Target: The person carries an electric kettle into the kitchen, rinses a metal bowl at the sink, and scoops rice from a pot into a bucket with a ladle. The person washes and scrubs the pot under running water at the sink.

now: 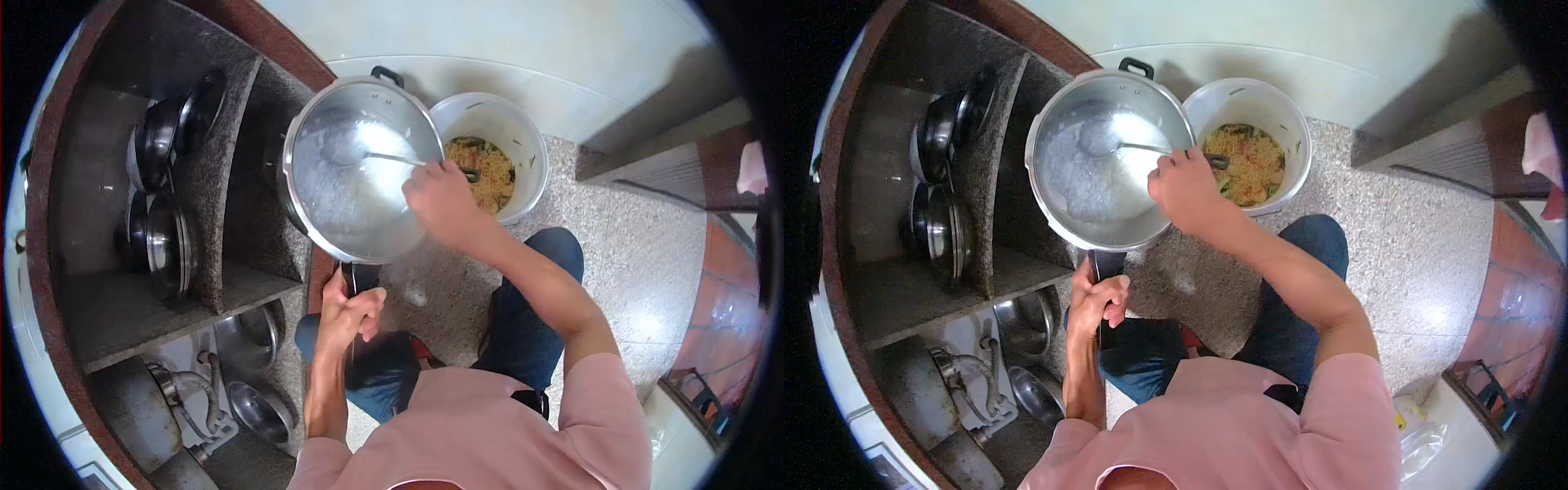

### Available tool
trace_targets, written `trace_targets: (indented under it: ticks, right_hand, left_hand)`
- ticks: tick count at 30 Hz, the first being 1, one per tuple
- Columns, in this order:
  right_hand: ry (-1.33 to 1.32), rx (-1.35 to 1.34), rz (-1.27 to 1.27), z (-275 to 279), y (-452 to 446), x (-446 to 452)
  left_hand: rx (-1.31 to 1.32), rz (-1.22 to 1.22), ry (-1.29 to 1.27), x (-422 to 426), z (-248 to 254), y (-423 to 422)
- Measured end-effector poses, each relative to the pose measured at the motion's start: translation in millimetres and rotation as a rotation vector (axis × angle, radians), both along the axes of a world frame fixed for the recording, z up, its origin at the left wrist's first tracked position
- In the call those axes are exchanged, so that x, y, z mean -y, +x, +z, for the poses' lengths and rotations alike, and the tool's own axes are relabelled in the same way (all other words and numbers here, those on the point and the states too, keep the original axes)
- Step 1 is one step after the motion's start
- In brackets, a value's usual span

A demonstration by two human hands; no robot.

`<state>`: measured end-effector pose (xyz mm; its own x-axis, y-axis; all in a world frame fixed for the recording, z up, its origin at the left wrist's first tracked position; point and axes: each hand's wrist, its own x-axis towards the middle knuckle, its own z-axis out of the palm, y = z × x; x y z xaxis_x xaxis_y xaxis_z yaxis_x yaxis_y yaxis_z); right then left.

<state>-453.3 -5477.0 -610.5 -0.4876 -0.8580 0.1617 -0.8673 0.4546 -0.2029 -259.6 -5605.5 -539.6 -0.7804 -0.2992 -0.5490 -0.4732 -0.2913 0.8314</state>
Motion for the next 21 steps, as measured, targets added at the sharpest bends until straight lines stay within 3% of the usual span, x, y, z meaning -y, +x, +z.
trace_targets:
  ticks: [3, 6, 9, 12, 14, 18, 21]
  right_hand:
    - [-0.342, -0.119, -0.105, -1, -12, -17]
    - [-0.294, -0.222, -0.193, -13, -31, -37]
    - [-0.201, -0.132, -0.250, -20, -39, -62]
    - [-0.074, 0.292, -0.215, -12, -43, -80]
    - [-0.115, 0.228, -0.175, -32, -42, -83]
    - [-0.162, 0.112, -0.178, -14, -44, -89]
    - [-0.243, 0.350, -0.196, 8, -43, -99]
  left_hand:
    - [0.018, -0.028, -0.062, -9, 7, -19]
    - [0.060, -0.035, -0.100, -17, 9, -30]
    - [0.066, -0.011, -0.089, -23, 8, -39]
    - [0.053, 0.039, -0.051, -30, 9, -43]
    - [0.106, 0.010, -0.057, -28, 8, -46]
    - [0.164, -0.003, -0.065, -26, 10, -48]
    - [0.144, -0.007, -0.075, -29, 10, -52]
